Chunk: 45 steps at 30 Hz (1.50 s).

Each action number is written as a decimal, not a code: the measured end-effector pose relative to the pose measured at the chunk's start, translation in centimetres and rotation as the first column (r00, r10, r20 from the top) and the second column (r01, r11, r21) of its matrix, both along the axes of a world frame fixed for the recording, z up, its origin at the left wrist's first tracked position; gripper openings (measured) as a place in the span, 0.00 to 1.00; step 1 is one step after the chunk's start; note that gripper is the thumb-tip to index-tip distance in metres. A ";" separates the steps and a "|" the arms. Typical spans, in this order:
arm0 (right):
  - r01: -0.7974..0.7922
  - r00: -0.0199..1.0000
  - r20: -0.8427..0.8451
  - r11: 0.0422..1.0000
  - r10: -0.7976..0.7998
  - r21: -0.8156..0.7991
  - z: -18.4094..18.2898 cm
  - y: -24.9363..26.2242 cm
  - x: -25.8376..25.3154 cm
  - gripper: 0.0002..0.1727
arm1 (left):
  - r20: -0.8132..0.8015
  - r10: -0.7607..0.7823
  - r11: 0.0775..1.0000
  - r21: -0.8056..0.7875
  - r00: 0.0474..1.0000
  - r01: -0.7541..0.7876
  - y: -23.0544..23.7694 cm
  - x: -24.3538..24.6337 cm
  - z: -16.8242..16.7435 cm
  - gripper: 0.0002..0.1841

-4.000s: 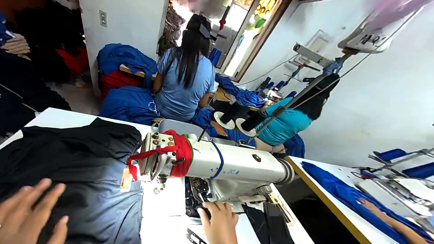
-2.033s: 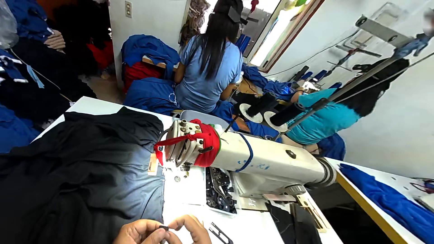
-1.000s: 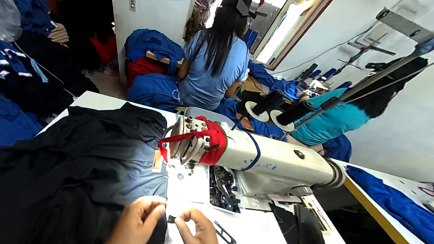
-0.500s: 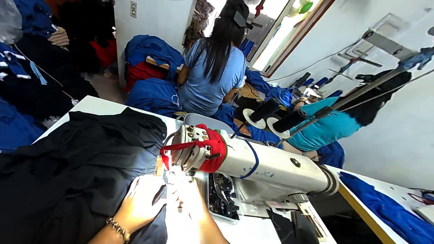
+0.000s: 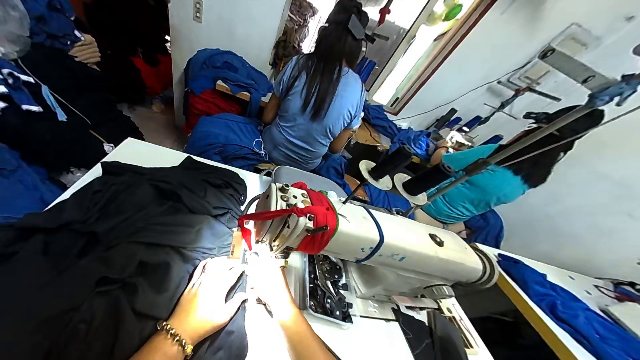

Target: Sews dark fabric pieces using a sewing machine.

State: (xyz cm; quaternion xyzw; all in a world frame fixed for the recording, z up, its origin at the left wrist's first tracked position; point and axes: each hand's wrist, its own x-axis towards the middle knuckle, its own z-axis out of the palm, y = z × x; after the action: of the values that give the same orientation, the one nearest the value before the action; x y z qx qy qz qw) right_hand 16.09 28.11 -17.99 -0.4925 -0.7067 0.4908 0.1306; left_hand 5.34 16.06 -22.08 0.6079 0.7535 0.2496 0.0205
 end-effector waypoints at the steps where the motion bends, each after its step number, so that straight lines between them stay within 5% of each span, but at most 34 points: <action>1: -0.008 1.000 0.017 1.000 0.007 0.019 0.0 0.0 0.0 0.18 | 0.006 -0.004 1.000 -0.010 1.000 0.004 0.0 0.0 0.1 0.29; 6: -0.008 1.000 -0.019 0.999 0.009 0.045 -0.1 -0.2 0.0 0.15 | 0.008 -0.015 1.000 0.004 1.000 0.015 0.0 -0.1 0.1 0.29; 9: -0.016 0.991 0.134 0.979 -0.012 0.201 0.8 -1.7 0.4 0.18 | 0.002 -0.050 0.999 -0.004 0.999 0.050 -0.1 -0.2 0.3 0.29; 14: -0.232 0.964 0.255 0.712 0.076 0.663 -1.3 -4.6 2.9 0.20 | 0.032 -0.160 0.967 -0.198 0.987 0.163 -0.5 -0.9 1.2 0.31; 23: -0.417 0.819 0.572 0.733 0.047 0.538 -0.7 -5.4 2.4 0.26 | -0.047 -0.160 0.976 -0.154 0.986 0.151 -1.0 -0.9 0.7 0.32; 45: -0.409 0.797 0.597 0.807 0.089 0.426 0.4 -4.7 1.7 0.28 | -0.056 -0.168 0.974 -0.163 0.984 0.156 -0.6 -1.5 0.5 0.32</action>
State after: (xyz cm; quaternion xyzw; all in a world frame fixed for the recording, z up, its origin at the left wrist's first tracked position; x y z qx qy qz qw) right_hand 17.82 23.42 -17.60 -0.4537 -0.8823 0.1243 -0.0150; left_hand 3.87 15.44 -21.53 0.6721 0.7191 0.1651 0.0627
